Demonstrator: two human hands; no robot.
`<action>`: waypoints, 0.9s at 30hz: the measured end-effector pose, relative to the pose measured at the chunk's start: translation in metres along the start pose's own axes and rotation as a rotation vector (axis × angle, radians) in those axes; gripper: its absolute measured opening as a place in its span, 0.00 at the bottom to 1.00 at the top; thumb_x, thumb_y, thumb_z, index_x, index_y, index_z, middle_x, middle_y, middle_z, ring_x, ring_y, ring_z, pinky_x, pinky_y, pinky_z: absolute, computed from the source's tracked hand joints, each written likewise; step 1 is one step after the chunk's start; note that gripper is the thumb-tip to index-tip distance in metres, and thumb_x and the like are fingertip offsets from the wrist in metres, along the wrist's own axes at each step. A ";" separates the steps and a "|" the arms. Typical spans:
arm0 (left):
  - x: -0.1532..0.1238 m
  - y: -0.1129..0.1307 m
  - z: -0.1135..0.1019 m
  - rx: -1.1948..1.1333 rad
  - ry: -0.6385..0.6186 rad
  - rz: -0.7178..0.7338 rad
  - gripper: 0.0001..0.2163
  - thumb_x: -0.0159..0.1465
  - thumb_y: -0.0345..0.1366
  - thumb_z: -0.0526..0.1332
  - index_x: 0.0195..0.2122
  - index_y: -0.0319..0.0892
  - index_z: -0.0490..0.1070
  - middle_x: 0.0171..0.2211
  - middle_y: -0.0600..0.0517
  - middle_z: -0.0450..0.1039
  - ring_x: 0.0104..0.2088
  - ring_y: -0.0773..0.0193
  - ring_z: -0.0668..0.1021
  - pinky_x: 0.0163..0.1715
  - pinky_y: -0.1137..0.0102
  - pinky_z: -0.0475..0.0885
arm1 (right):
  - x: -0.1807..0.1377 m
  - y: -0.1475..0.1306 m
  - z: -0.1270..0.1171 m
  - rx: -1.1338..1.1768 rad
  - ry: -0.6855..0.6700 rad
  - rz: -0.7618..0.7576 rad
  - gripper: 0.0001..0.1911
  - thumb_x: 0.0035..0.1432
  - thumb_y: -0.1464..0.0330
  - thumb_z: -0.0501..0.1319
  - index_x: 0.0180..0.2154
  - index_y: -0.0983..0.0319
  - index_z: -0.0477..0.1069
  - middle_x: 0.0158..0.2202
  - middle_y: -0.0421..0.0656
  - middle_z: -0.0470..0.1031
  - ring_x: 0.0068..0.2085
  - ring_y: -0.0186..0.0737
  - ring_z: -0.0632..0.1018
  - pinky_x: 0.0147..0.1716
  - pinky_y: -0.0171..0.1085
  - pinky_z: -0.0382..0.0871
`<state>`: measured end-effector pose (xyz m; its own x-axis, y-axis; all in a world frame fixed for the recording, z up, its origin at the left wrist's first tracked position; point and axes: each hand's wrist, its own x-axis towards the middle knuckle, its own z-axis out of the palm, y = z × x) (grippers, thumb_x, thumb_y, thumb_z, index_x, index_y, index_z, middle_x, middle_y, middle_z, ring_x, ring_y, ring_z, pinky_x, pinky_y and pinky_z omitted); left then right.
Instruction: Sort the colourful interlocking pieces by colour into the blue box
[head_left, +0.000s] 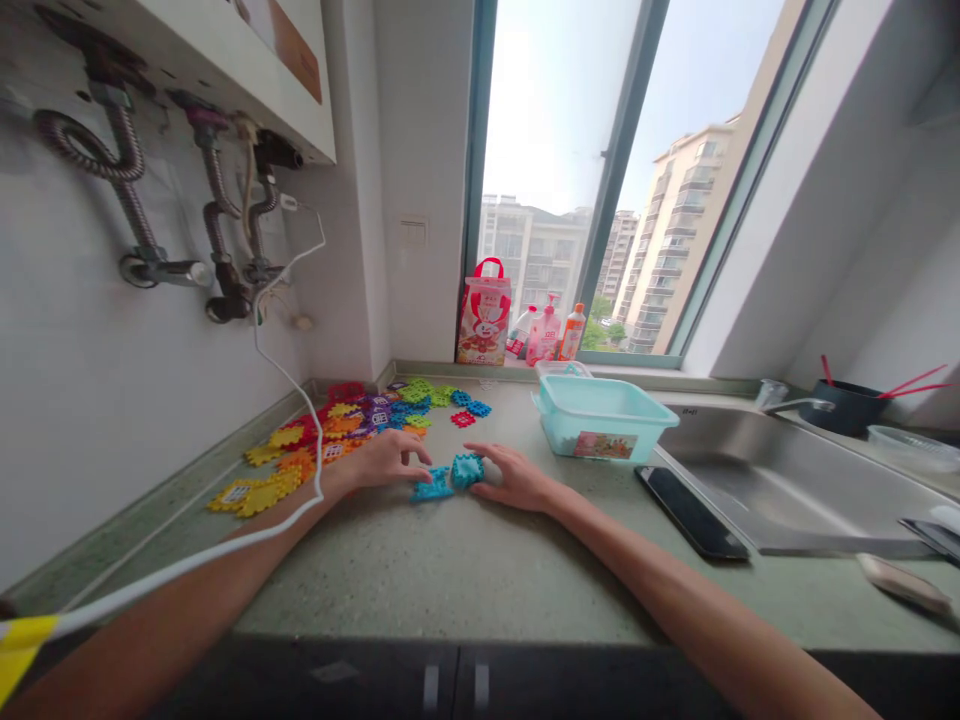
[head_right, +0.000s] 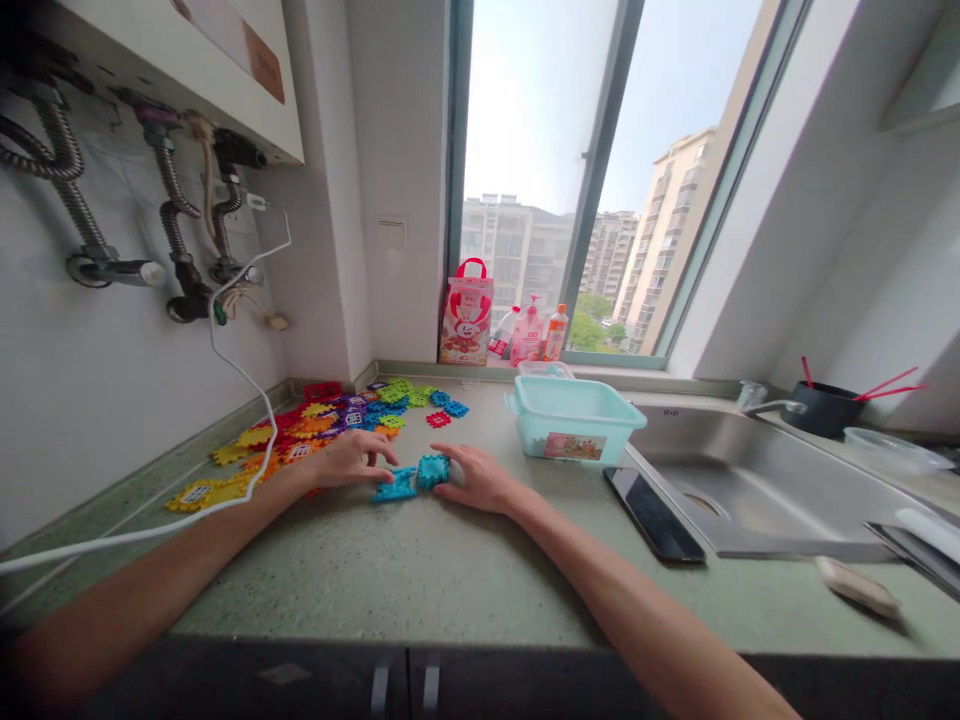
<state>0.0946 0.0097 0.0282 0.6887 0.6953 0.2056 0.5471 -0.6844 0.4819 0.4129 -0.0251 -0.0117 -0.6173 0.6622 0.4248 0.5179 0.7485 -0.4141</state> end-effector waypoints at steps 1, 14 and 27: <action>-0.001 -0.001 0.001 0.012 -0.014 0.033 0.18 0.61 0.52 0.70 0.43 0.45 0.85 0.36 0.49 0.82 0.31 0.64 0.78 0.32 0.74 0.69 | 0.001 0.004 0.002 -0.002 0.009 0.018 0.39 0.60 0.61 0.70 0.69 0.56 0.61 0.60 0.51 0.76 0.59 0.51 0.77 0.61 0.51 0.69; 0.004 0.005 0.023 -0.004 0.080 0.021 0.16 0.61 0.50 0.71 0.44 0.45 0.85 0.35 0.51 0.83 0.31 0.65 0.78 0.34 0.73 0.69 | -0.002 -0.010 -0.030 -0.216 0.153 -0.066 0.27 0.62 0.64 0.68 0.62 0.58 0.70 0.54 0.51 0.78 0.53 0.48 0.79 0.55 0.47 0.73; 0.013 0.027 0.042 -0.116 0.193 -0.113 0.19 0.64 0.52 0.66 0.41 0.42 0.86 0.33 0.48 0.83 0.32 0.60 0.79 0.34 0.71 0.69 | 0.000 -0.033 -0.001 -0.060 -0.036 -0.093 0.12 0.71 0.60 0.61 0.43 0.58 0.82 0.34 0.44 0.80 0.32 0.38 0.78 0.36 0.35 0.70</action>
<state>0.1381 -0.0088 0.0079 0.5165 0.8025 0.2987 0.5495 -0.5782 0.6032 0.3962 -0.0498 0.0029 -0.6848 0.5886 0.4297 0.4910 0.8083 -0.3248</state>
